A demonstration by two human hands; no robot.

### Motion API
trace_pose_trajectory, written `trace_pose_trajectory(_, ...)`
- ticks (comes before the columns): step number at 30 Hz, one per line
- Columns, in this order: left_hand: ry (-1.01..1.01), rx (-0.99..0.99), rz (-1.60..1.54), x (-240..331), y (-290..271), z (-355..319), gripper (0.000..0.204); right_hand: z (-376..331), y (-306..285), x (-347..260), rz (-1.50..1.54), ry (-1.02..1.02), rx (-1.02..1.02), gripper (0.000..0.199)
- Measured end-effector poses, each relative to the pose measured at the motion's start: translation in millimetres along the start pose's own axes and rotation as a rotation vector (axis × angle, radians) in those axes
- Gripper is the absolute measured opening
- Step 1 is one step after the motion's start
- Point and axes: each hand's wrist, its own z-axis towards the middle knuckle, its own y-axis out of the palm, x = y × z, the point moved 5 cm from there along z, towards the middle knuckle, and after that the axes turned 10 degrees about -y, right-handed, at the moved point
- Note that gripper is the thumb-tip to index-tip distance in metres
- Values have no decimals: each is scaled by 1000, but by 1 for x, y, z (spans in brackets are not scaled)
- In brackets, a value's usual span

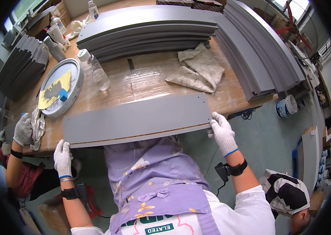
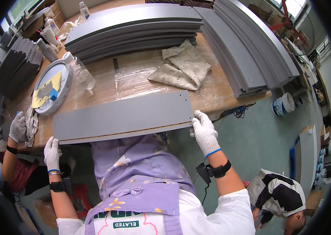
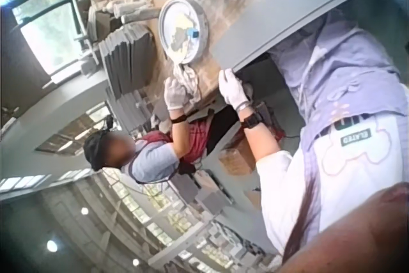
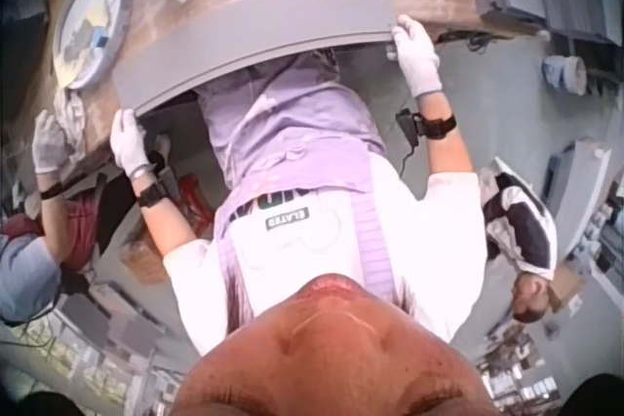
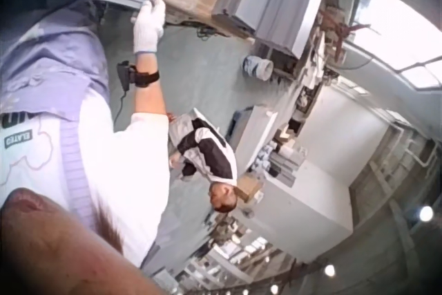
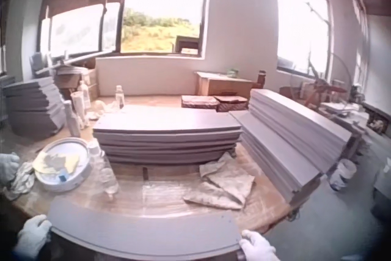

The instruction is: The person cleans a grey rectangular panel with a cloth, then uses a small metal tool to scrape the surface and edges. They proceed to sand the panel's edges and corners with a blue block, wiping the surface with a cloth between steps. The person flips the panel to work on the other side, repeating the scraping and sanding process before placing the finished panel on a stack.

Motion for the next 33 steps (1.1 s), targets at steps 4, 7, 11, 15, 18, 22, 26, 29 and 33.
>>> trace_pose_trajectory(4, 59, 29, -163, -12, -5, 0, 47, -1, 3, 1, 13, -26, 14, 41)
trace_pose_trajectory(7, 77, -20, -289, -2, 3, -13, 42, 2, -9, 10, 82, -71, 45, 40)
trace_pose_trajectory(11, 43, -64, -433, -13, 11, -26, 34, -2, -23, 0, 180, -208, 111, 35)
trace_pose_trajectory(15, 43, -122, -528, -16, 36, -58, 25, 9, -51, 11, 188, -221, 119, 37)
trace_pose_trajectory(18, 4, -193, -588, -25, 49, -68, 22, 25, -69, 9, -60, -210, 105, 33)
trace_pose_trajectory(22, -145, -190, -629, -31, 58, -72, 34, 43, -72, -61, -1030, -604, 140, 32)
trace_pose_trajectory(26, -234, -256, -666, -25, 72, -66, 41, 84, -35, -133, -917, -710, 4, 58)
trace_pose_trajectory(29, -253, -313, -655, -8, 76, -77, 43, 125, 15, -150, -1162, -579, -77, 92)
trace_pose_trajectory(33, -229, -333, -642, -4, 77, -78, 45, 169, 35, -138, -1184, -311, -198, 99)
